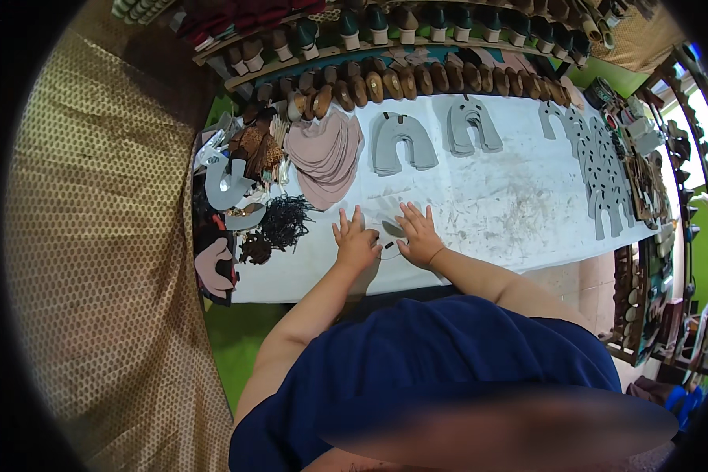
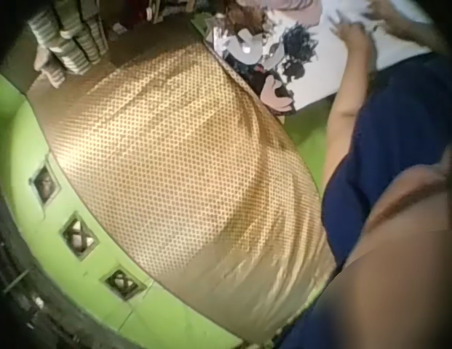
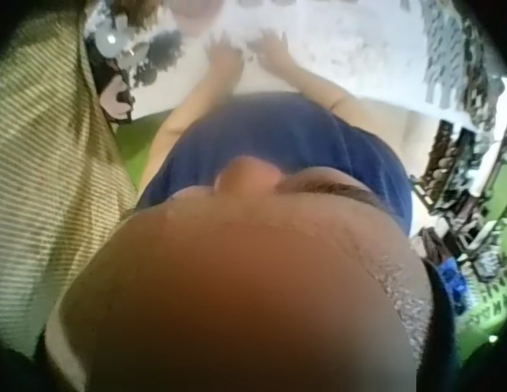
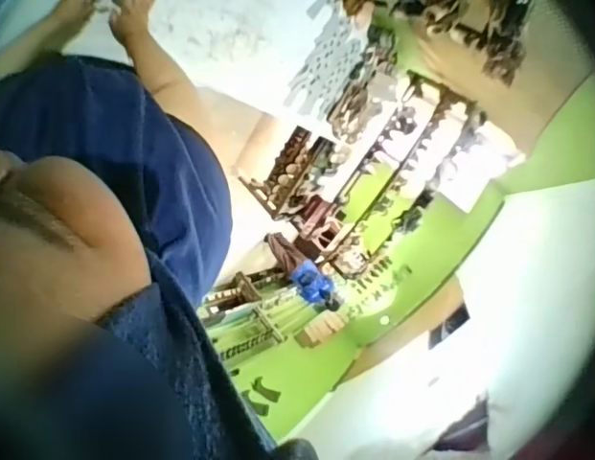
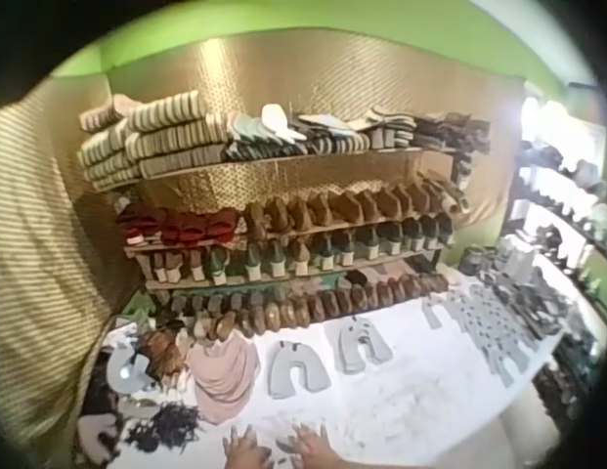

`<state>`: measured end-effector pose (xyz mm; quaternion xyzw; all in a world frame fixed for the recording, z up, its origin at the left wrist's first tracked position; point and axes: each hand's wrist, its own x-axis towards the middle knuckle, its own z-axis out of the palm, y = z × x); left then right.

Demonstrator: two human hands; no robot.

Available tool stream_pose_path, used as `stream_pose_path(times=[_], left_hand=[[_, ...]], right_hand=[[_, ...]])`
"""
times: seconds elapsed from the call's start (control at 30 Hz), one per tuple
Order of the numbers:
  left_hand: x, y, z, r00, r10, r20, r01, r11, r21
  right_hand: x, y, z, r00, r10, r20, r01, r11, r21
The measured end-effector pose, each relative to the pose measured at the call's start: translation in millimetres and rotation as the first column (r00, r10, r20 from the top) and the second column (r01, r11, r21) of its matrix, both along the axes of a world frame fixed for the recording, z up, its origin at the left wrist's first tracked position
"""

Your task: Inspecting and cleaning shoe upper components at a manufacturing workbench.

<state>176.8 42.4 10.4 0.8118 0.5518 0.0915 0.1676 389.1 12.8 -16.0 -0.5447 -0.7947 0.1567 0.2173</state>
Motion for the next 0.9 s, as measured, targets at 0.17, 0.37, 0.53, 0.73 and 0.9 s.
stream_pose_path(times=[0.17,0.37,0.53,0.73,0.9], left_hand=[[-2.0,8.0,-3.1,0.999,0.049,-0.016,-0.051,0.994,-0.099],[-0.2,14.0,-3.2,0.997,0.073,-0.039,-0.077,0.990,-0.114],[1.1,22.0,1.8,0.996,0.071,-0.048,-0.074,0.994,-0.083],[0.9,24.2,0.8,0.998,0.068,-0.002,-0.068,0.997,-0.022],[-0.5,24.6,1.4,0.997,0.068,-0.019,-0.069,0.997,-0.031]], right_hand=[[0.8,0.9,0.6,1.000,0.002,0.007,-0.002,1.000,-0.013],[0.0,0.3,2.1,1.000,-0.002,0.012,0.003,1.000,-0.022],[-0.4,0.5,-0.9,1.000,0.002,0.015,-0.001,1.000,-0.021],[-1.1,0.3,-1.8,1.000,-0.005,0.006,0.005,1.000,-0.005],[-1.0,1.0,-3.3,1.000,-0.006,0.008,0.007,1.000,-0.015]])
